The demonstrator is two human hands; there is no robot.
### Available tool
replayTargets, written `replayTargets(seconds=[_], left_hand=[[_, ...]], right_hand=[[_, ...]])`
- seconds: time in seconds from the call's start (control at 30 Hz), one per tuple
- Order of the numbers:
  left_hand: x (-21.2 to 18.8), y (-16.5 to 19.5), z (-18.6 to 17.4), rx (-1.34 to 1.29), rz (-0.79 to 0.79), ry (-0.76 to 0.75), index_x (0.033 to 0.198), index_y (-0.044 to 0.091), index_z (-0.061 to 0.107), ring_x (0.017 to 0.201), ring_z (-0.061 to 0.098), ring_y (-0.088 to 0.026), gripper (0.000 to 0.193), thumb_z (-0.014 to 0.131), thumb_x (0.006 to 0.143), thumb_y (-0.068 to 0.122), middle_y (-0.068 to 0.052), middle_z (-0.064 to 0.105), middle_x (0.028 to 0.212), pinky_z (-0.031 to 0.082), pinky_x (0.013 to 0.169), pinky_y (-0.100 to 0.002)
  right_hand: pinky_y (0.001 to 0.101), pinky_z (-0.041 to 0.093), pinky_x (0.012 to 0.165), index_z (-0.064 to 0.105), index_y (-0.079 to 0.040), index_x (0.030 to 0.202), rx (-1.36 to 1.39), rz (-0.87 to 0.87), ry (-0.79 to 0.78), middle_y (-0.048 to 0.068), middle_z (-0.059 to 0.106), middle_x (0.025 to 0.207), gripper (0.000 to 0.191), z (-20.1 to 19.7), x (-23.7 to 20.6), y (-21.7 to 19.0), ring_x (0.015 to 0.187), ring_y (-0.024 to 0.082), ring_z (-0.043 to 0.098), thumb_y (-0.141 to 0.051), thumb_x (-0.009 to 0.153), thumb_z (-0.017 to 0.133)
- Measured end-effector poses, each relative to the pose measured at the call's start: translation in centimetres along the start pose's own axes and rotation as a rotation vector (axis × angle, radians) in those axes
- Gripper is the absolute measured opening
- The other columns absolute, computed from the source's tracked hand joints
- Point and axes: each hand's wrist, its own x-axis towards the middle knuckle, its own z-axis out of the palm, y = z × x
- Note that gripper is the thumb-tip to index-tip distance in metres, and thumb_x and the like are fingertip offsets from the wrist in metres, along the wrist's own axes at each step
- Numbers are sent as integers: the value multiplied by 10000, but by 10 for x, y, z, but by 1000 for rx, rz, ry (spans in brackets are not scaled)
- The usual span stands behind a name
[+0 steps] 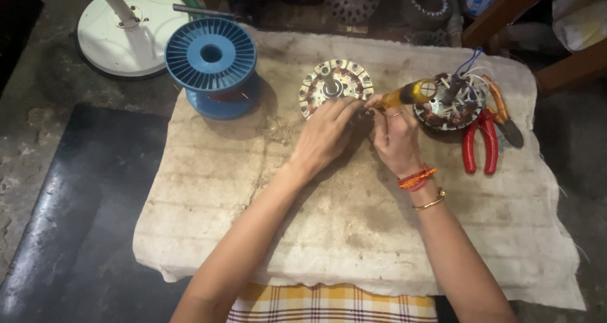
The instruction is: The person winds enameled copper wire from a blue spool around the slots of a fan motor stator, pressing each turn into place by hand and using a screwdriver to seat the windings. They rotate the stator as they work, then reposition the wire spool and pick up pliers near the end.
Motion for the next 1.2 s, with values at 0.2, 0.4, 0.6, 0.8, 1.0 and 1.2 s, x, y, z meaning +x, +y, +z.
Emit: replayTargets(seconds=[0.2, 0.4, 0.6, 0.8, 1.0, 1.2], left_hand=[[0, -1, 1, 38, -11, -53, 1337, 40, 599, 1088, 617, -281, 478, 676, 865, 20, -100, 646, 1292, 524, 965, -386], [-4, -2, -4, 14, -6, -40, 1326, 48, 622, 1139, 620, -291, 476, 687, 855, 66, -109, 643, 1313, 518, 994, -389], [-4, -2, -7, 55, 11, -52, 1292, 46, 660, 1128, 627, -284, 463, 696, 831, 60, -106, 650, 1327, 525, 980, -384], [-2, 3, -14, 38, 46, -47, 1282, 16, 659, 1136, 623, -297, 481, 734, 817, 116, -131, 647, 1309, 526, 983, -405], [-9, -19, -30, 136, 126, 201, 1175, 50, 645, 1174, 594, -290, 329, 745, 891, 184, -119, 621, 1249, 473, 1029, -424], [-7, -29, -45, 509, -279, 841, 1239, 108, 416, 1347, 352, -270, 532, 780, 874, 239, -124, 373, 1318, 311, 1154, -475]], right_hand=[[304, 591, 750, 649, -77, 1197, 190, 126, 136, 43, 719, 953, 147, -13, 5, 18, 839, 154, 715, -17, 1115, 543], [355, 579, 667, 716, 12, 1147, -194, 395, 26, 168, 753, 896, 236, -26, 10, 17, 734, 252, 741, 23, 935, 611], [487, 567, 737, 719, 34, 1051, -571, 499, -311, 243, 717, 823, 256, -23, 1, 4, 803, 409, 706, -59, 814, 744], [414, 561, 821, 613, -12, 1353, -248, 343, -74, 206, 701, 1128, 460, -2, 6, -5, 960, 336, 701, -84, 915, 734], [399, 534, 963, 554, -51, 1401, -122, 338, -33, 152, 637, 1236, 492, 11, 3, -9, 1140, 291, 643, -92, 942, 726], [423, 518, 1034, 542, -67, 1383, -135, 276, 15, 173, 591, 1333, 484, 13, 2, -15, 1237, 336, 603, -52, 928, 708]])
